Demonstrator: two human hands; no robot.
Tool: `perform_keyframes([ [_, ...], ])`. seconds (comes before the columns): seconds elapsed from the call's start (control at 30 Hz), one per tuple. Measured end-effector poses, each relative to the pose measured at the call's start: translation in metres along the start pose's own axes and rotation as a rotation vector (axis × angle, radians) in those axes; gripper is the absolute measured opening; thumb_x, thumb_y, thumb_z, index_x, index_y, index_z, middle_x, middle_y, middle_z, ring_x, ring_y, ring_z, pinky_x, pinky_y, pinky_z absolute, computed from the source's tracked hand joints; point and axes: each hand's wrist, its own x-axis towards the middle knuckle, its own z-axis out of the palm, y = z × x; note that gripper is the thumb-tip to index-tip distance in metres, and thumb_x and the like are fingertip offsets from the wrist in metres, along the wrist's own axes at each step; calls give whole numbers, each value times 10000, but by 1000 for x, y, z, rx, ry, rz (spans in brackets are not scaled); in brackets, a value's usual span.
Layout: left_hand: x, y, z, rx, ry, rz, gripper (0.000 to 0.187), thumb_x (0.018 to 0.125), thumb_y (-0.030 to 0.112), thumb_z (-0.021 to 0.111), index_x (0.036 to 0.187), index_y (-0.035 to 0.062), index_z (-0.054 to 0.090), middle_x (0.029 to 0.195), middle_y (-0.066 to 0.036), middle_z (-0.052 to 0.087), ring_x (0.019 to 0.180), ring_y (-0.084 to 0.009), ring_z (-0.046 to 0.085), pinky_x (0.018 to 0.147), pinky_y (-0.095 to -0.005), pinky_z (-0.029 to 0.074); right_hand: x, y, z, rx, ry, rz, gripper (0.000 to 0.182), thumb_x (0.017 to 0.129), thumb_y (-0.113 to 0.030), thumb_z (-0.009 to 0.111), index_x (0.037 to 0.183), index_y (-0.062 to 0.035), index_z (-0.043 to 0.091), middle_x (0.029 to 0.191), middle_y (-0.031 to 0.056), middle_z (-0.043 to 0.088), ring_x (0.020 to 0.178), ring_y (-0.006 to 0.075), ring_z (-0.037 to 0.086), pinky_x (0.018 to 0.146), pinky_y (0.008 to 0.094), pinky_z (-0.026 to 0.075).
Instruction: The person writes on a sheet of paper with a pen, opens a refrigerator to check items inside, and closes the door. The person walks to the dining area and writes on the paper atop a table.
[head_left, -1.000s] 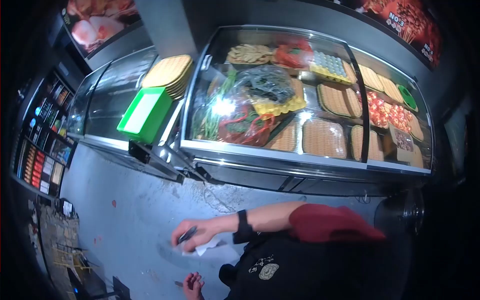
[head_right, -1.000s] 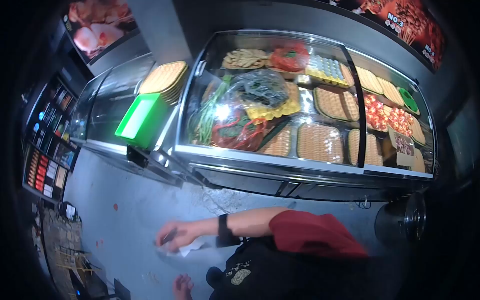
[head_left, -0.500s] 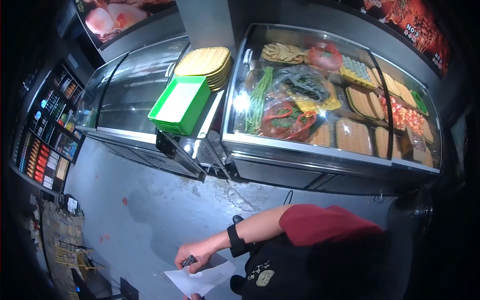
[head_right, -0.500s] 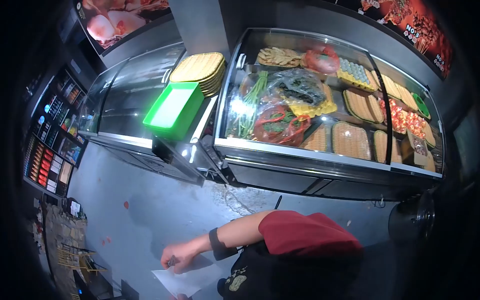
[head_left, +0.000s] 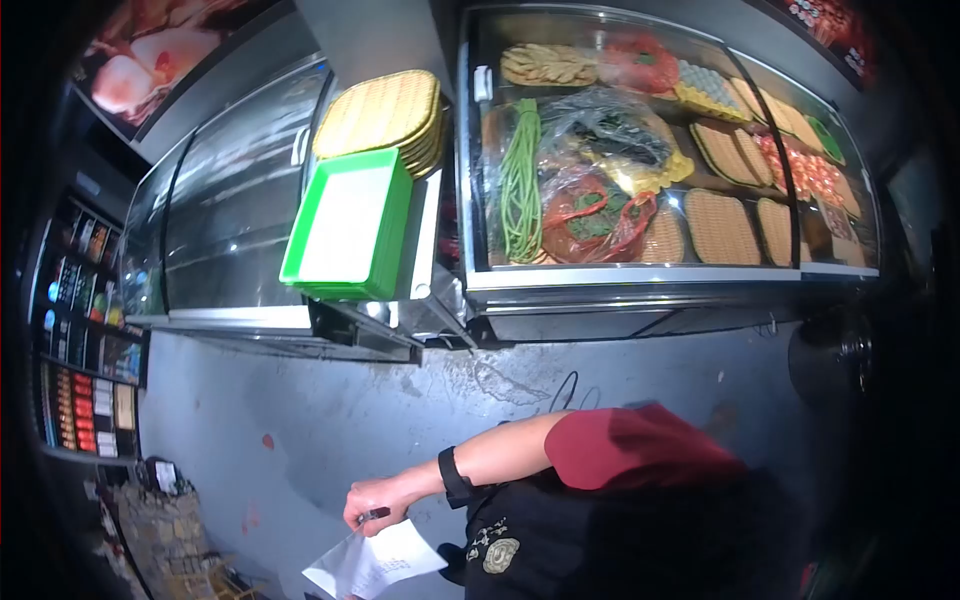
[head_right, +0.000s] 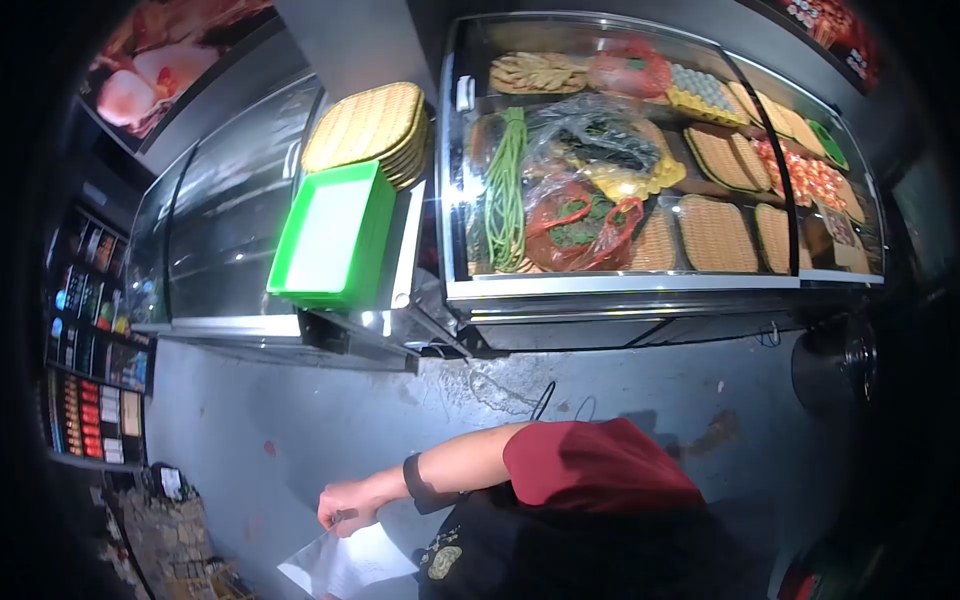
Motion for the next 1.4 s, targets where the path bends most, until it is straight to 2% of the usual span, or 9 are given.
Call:
perform_keyframes([
  [0.17, 84, 19, 54, 325, -201, 130, 264, 923, 166, 681, 1068, -41, 604, 935, -138, 635, 820, -208, 601, 715, -323, 504, -12, 4, -36, -125, 291, -14, 124, 815, -123, 649, 853, -5, 638, 640, 98, 619, 564, 196, 585, 524, 356, 441],
  [0.27, 128, 14, 90, 66, -286, 125, 230, 929, 149, 656, 1072, -25, 608, 945, -155, 644, 828, -233, 618, 761, -357, 505, -24, -8, -59, 183, 495, 203, 169, 896, -179, 658, 857, -16, 636, 685, 25, 617, 644, 105, 553, 573, 306, 446],
  [0.37, 179, -19, 110, 224, -350, 485, 209, 910, 117, 648, 1072, -11, 622, 958, -182, 654, 826, -297, 621, 810, -411, 496, -26, -15, -75, 74, 612, 302, 197, 897, -202, 678, 858, -14, 631, 680, 17, 613, 638, 106, 554, 567, 306, 444],
  [0.43, 166, 31, 121, 568, -593, 1233, 243, 883, 96, 646, 1101, -11, 643, 1011, -207, 661, 881, -353, 623, 854, -447, 487, -28, -37, -76, 135, 697, 263, 234, 901, -243, 686, 854, -21, 629, 679, 18, 613, 630, 101, 547, 558, 299, 436],
  [0.47, 160, 46, 126, 574, -669, 1331, 244, 883, 95, 646, 1103, -12, 644, 1014, -207, 661, 885, -354, 622, 855, -446, 487, -28, -40, -76, 125, 705, 268, 235, 897, -248, 688, 853, -25, 630, 680, 19, 614, 629, 97, 548, 555, 295, 434],
  [0.8, 172, 34, 118, 446, -768, 945, 258, 878, 87, 641, 1115, -17, 650, 1050, -216, 661, 924, -364, 619, 867, -442, 485, -20, -19, -62, 43, 664, 176, 176, 846, -184, 672, 892, -16, 644, 731, 27, 646, 683, 100, 587, 590, 294, 451],
  [1.1, 206, -4, 86, 408, -867, 961, 272, 874, 80, 637, 1126, -21, 656, 1083, -223, 661, 959, -373, 616, 878, -438, 482, 1, 12, -44, 157, 567, 175, 141, 813, -130, 665, 882, -10, 633, 777, 34, 654, 725, 107, 598, 630, 285, 463],
  [1.2, 162, 44, 79, 560, -716, 579, 263, 890, 88, 622, 1123, -25, 668, 1132, -228, 656, 1001, -350, 613, 898, -431, 472, 4, 14, -40, 217, 552, 229, 142, 793, -136, 665, 865, -20, 626, 771, 30, 650, 720, 106, 598, 615, 281, 460],
  [1.4, 150, 55, 80, 433, -578, 705, 278, 910, 109, 620, 1129, -60, 647, 1165, -206, 647, 975, -296, 609, 853, -411, 482, 9, 14, -35, 306, 522, 315, 149, 786, -140, 659, 872, -22, 628, 776, 33, 651, 719, 111, 602, 610, 287, 464],
])
